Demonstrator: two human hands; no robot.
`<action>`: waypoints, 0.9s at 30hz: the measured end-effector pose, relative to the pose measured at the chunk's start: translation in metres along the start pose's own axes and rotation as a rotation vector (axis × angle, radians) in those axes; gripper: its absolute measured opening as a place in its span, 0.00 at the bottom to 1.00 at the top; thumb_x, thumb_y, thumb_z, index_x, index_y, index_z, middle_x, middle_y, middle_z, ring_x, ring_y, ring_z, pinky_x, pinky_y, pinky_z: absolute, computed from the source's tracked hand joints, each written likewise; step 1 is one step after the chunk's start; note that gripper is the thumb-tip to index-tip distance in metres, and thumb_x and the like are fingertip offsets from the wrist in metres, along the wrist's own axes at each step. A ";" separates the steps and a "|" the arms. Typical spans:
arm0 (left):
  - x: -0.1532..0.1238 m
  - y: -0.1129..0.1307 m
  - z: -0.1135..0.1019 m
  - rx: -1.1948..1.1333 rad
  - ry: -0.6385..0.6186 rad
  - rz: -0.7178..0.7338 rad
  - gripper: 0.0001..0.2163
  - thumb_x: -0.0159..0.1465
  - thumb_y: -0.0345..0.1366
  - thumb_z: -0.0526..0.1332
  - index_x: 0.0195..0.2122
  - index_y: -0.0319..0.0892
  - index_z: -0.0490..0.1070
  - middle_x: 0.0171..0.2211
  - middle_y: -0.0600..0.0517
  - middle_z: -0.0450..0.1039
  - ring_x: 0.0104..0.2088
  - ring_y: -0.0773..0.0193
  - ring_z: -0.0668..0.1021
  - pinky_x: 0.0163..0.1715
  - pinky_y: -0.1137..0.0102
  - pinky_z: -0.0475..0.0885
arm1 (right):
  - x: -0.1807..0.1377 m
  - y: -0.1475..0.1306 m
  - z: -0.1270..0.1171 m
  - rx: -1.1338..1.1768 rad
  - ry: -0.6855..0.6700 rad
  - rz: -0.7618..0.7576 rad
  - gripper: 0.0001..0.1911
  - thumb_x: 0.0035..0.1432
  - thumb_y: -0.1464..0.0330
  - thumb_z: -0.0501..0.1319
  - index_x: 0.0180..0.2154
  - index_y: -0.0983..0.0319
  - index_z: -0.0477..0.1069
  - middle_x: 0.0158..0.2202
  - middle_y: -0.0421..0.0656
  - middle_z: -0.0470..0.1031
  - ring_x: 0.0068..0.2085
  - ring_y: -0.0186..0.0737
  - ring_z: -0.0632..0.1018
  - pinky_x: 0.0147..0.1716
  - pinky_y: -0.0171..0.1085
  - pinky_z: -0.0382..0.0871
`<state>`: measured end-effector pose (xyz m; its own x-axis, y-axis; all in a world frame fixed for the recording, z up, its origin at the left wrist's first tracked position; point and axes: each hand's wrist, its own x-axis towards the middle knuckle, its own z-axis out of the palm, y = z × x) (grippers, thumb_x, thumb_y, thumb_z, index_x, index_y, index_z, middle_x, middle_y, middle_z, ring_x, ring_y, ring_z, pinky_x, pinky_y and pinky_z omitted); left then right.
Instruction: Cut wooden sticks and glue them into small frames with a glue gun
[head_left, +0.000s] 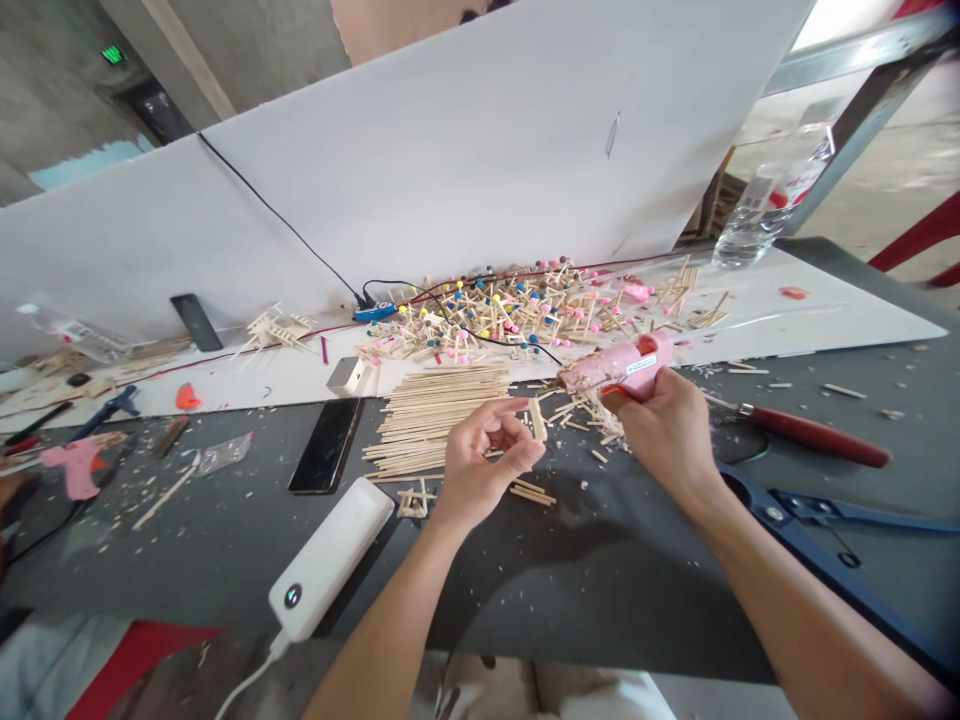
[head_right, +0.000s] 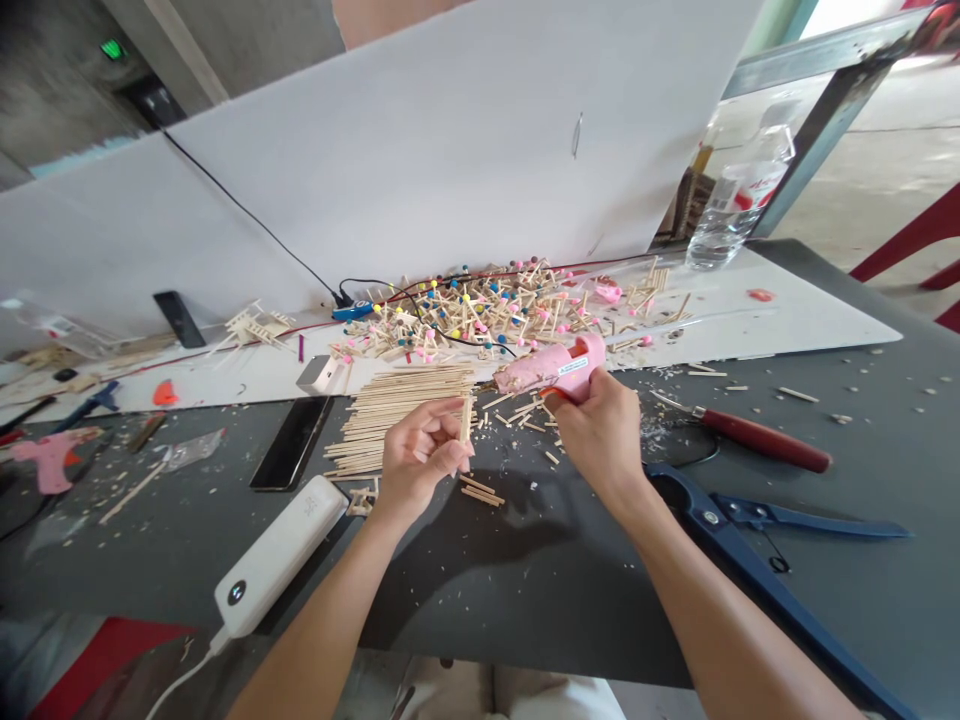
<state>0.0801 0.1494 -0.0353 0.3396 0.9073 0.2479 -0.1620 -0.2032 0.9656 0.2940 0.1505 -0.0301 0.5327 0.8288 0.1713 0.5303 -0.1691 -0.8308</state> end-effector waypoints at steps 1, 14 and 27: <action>0.000 0.000 0.000 0.001 0.000 0.002 0.21 0.58 0.44 0.71 0.51 0.43 0.74 0.28 0.53 0.74 0.24 0.70 0.75 0.24 0.75 0.70 | 0.000 0.000 -0.001 -0.015 0.012 -0.006 0.15 0.45 0.64 0.64 0.21 0.57 0.56 0.16 0.35 0.61 0.21 0.34 0.62 0.21 0.36 0.54; 0.007 -0.001 -0.005 -0.031 0.153 0.086 0.20 0.58 0.44 0.71 0.48 0.41 0.74 0.24 0.56 0.72 0.21 0.71 0.74 0.20 0.77 0.67 | 0.039 0.035 -0.007 -0.537 -0.234 -0.002 0.23 0.52 0.51 0.61 0.39 0.64 0.70 0.34 0.52 0.76 0.34 0.50 0.76 0.28 0.39 0.62; 0.008 -0.003 -0.005 -0.059 0.157 0.046 0.20 0.58 0.43 0.71 0.48 0.39 0.73 0.24 0.55 0.73 0.20 0.71 0.73 0.19 0.76 0.68 | 0.047 0.057 0.005 -0.683 -0.257 0.032 0.25 0.60 0.60 0.52 0.48 0.72 0.73 0.42 0.63 0.79 0.41 0.57 0.80 0.37 0.43 0.67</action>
<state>0.0793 0.1594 -0.0367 0.1820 0.9448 0.2724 -0.2299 -0.2285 0.9460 0.3458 0.1826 -0.0719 0.4276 0.9028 -0.0464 0.8551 -0.4206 -0.3031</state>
